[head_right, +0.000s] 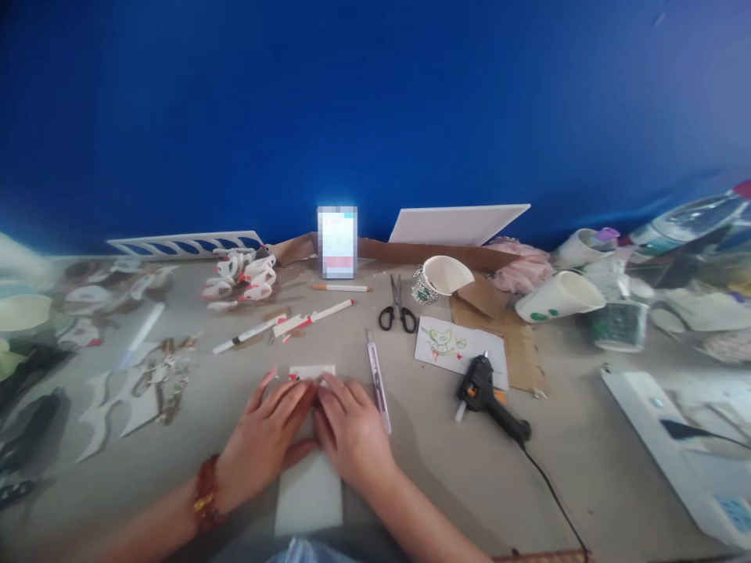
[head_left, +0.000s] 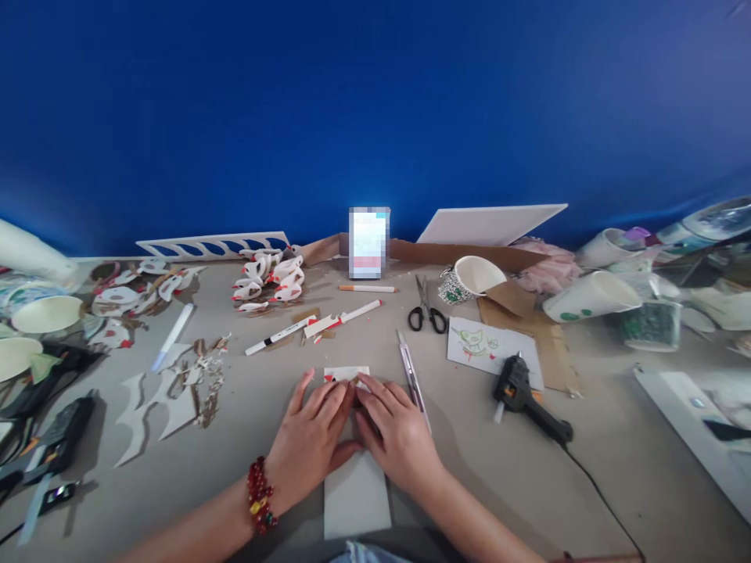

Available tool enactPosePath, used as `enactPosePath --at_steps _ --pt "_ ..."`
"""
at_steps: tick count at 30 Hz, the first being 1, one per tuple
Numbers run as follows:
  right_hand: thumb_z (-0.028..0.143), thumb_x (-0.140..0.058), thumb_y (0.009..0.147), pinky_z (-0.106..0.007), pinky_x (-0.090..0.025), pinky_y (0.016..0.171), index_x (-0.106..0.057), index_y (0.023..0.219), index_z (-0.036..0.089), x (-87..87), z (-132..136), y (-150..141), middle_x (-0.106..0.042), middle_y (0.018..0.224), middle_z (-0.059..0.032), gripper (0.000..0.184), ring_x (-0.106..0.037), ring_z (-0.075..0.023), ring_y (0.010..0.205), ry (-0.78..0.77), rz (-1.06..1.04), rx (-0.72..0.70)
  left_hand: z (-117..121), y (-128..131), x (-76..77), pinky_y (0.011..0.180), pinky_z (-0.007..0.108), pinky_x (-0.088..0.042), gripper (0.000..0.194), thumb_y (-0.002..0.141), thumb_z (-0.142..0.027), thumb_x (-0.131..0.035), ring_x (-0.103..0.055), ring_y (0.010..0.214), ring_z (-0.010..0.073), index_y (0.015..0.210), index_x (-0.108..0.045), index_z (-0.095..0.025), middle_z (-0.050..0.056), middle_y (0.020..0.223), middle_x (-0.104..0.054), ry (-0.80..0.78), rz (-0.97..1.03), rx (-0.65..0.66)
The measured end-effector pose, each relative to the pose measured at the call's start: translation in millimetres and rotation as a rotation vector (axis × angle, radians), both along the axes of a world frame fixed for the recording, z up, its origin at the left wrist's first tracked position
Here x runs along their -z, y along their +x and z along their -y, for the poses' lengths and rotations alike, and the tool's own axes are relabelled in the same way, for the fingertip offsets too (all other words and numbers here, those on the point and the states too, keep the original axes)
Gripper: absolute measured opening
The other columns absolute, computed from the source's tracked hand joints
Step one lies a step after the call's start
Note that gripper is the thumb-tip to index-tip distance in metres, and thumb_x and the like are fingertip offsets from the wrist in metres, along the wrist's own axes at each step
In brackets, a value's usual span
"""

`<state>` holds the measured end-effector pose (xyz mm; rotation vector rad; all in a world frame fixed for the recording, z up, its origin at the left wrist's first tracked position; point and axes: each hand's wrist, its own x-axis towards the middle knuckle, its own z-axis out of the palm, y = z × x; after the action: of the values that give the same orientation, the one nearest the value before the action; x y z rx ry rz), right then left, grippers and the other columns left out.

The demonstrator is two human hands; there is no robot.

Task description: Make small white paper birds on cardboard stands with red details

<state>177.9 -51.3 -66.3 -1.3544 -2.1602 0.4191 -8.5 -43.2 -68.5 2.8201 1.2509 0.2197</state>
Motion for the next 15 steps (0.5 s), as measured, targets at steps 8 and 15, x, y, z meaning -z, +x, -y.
enactPosePath --at_steps 8,15 --pt "0.018 -0.051 0.092 -0.039 -0.055 0.089 -0.065 0.112 0.021 -27.0 -7.2 31.8 -0.068 0.118 -0.0097 0.025 -0.064 -0.0235 0.105 -0.042 0.028 -0.027 0.0 2.6 0.4 0.118 0.055 -0.013 0.066 0.089 -0.063 -0.045 -0.049 0.121 0.0283 0.137 -0.051 -0.018 0.01 0.133 -0.057 0.027 -0.028 -0.006" --pt "0.024 -0.05 0.095 -0.033 -0.054 0.078 -0.068 0.095 0.022 -54.9 -44.0 77.8 -0.074 0.094 -0.0058 0.018 -0.068 -0.0205 0.087 0.097 0.088 0.099 0.7 1.5 2.8 0.117 0.057 -0.014 0.08 0.087 -0.071 -0.038 -0.046 0.123 0.0287 0.143 -0.042 -0.014 0.011 0.135 -0.056 -0.013 -0.021 -0.016"
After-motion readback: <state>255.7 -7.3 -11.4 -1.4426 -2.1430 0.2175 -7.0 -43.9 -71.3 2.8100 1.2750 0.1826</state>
